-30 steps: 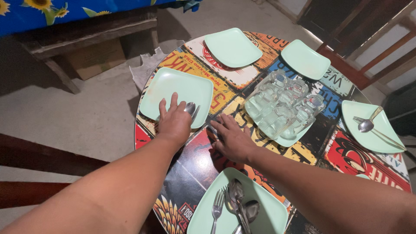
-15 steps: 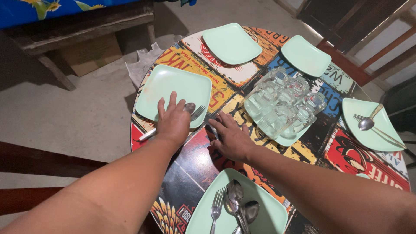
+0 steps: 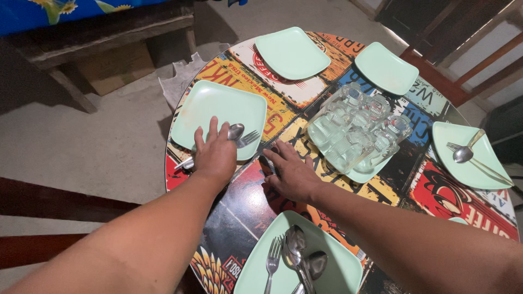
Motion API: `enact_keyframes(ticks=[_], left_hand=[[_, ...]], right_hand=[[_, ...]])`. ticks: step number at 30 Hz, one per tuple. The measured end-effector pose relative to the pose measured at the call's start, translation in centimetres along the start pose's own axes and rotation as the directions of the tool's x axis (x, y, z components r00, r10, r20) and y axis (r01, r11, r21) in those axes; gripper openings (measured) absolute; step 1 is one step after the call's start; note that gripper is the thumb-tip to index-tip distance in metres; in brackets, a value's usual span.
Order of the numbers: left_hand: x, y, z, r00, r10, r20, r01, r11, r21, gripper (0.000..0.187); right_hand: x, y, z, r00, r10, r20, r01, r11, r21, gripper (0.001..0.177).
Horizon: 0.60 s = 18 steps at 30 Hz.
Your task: The person arranges cutlery on a round dining table. They place spoons and forks onto light green square plates positioned around the table, handling the utensils one at a time and adjusting their placement.
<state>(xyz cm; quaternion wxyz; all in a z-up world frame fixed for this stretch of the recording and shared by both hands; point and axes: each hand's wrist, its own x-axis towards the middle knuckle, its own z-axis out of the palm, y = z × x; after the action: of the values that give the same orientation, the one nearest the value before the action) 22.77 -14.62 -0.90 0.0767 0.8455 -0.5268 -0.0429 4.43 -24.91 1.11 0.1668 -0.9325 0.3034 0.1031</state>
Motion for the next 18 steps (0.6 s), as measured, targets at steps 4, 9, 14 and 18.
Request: enact_keyframes(ticks=[4,9,14,18], left_hand=[[-0.7,0.1,0.7,0.996,0.015,-0.085,-0.019,0.998,-0.052,0.021],[-1.4,0.2,1.1,0.997,0.003,-0.072,-0.007,0.998,-0.063,0.023],[-3.2,0.6,0.6,0.996,0.006,-0.085,-0.012,0.998,-0.068,0.023],[-4.8,1.1,-0.1,0.997,0.001,-0.082,-0.009,0.996,-0.086,0.022]], right_hand=[[-0.4,-0.1,-0.2,1.0,-0.01,-0.021,0.011,1.0,0.011,0.074],[-1.3,-0.5,-0.3,0.999,-0.022,-0.035,0.021,1.0,-0.013,0.071],[-2.6,-0.9,-0.6,0.999,-0.019,-0.036,0.019,1.0,-0.003,0.071],[-3.5,-1.1,-0.9,0.999,-0.028,-0.042,0.027,0.999,-0.027,0.073]])
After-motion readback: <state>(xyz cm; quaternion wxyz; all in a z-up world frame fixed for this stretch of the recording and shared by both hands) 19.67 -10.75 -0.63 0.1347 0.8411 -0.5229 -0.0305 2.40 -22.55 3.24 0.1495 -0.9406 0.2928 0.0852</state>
